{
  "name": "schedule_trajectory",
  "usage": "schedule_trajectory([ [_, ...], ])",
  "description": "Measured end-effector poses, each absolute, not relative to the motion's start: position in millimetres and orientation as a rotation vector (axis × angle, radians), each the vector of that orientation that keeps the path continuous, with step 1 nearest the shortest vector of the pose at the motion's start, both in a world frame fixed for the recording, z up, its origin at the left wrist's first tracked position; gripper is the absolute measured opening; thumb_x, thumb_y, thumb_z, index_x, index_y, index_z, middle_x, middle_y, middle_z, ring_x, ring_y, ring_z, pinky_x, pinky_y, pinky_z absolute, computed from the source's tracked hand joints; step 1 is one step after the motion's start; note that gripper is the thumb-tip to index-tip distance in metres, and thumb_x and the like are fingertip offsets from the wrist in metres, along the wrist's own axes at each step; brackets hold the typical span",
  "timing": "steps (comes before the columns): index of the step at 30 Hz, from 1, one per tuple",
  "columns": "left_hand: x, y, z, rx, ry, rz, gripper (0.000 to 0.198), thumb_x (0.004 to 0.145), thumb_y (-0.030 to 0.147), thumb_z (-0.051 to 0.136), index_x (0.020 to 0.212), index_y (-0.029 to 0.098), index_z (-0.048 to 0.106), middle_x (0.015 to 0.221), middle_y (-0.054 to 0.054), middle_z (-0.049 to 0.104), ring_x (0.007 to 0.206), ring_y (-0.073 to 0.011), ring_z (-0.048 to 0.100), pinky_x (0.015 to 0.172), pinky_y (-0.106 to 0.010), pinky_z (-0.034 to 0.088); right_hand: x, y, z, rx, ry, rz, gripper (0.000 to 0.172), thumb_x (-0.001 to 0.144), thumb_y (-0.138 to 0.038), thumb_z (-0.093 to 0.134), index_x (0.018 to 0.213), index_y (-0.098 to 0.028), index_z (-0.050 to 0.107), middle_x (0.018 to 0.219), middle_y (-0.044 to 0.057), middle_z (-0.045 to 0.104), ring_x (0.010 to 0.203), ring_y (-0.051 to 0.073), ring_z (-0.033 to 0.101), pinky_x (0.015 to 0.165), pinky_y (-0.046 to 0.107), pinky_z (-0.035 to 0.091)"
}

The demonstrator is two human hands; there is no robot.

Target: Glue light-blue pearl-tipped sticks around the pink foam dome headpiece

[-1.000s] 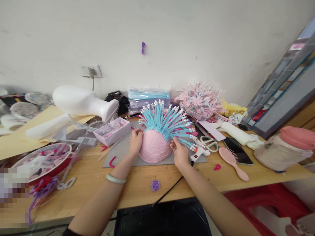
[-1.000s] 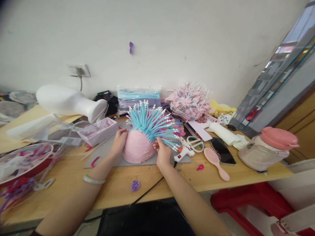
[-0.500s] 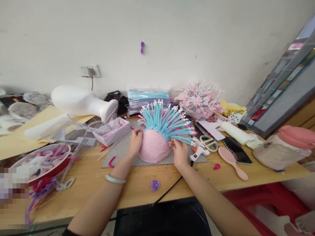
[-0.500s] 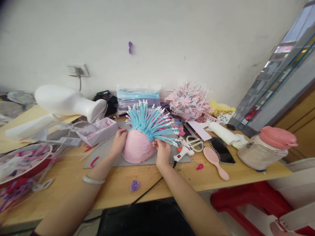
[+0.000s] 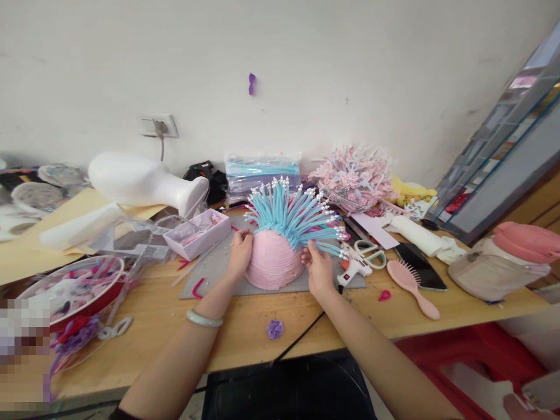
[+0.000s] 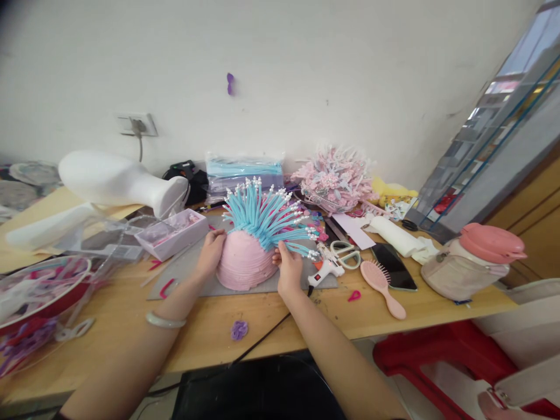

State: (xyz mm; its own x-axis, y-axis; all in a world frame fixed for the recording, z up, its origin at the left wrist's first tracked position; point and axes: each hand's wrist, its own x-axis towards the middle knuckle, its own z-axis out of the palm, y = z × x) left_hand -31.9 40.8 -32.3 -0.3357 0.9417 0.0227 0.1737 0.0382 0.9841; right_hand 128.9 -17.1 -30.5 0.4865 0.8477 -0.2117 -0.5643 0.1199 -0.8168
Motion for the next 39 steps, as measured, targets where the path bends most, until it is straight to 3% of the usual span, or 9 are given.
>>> schedule_trajectory([
  [6,-31.3,39.6,-31.5,1.157,1.606,1.367,0.017,0.077,0.023,0.045,0.091,0.018,0.052,0.107,-0.007,0.059,0.105,-0.0202,0.052,0.095,-0.033,0.037,131.9,-19.5,-30.4,-0.97,-0.335,1.025,0.026,0.052,-0.032,0.071,0.067,-0.017,0.056,0.051,-0.008,0.055,0.04,0.005,0.043,0.039,0.019,0.033],
  [16,-31.0,39.5,-30.7,1.177,1.605,1.356,0.016,0.077,0.022,0.043,0.09,0.019,0.052,0.105,-0.006,0.059,0.105,-0.0187,0.052,0.094,-0.03,0.037,133.2,-16.7,-35.5,-1.039,-0.466,0.883,0.026,0.057,-0.033,0.067,0.073,-0.019,0.054,0.058,-0.005,0.058,0.047,0.009,0.051,0.042,0.021,0.037],
  [27,-32.3,40.6,-33.3,1.192,1.605,1.353,0.016,0.077,0.024,0.044,0.091,0.019,0.052,0.106,-0.006,0.059,0.105,-0.019,0.052,0.094,-0.03,0.037,133.2,-19.8,-30.2,-1.093,-0.535,0.807,0.023,0.062,-0.038,0.065,0.073,-0.019,0.057,0.05,-0.008,0.053,0.04,0.007,0.044,0.04,0.022,0.033],
  [31,-32.4,40.2,-33.3,1.194,1.603,1.363,0.016,0.077,0.023,0.045,0.09,0.02,0.053,0.105,-0.005,0.06,0.105,-0.0188,0.052,0.094,-0.03,0.038,134.6,-19.1,-30.6,-1.15,-0.539,0.732,0.02,0.066,-0.038,0.061,0.065,-0.018,0.054,0.053,-0.004,0.057,0.041,0.009,0.047,0.041,0.023,0.036],
  [39,-31.6,39.0,-32.9,1.187,1.607,1.356,0.018,0.077,0.024,0.044,0.091,0.018,0.054,0.106,-0.007,0.059,0.105,-0.0195,0.052,0.095,-0.031,0.037,137.4,-17.9,-32.6,-1.198,-0.554,0.73,0.017,0.063,-0.031,0.064,0.068,-0.017,0.057,0.058,-0.002,0.064,0.044,0.01,0.054,0.043,0.023,0.039],
])
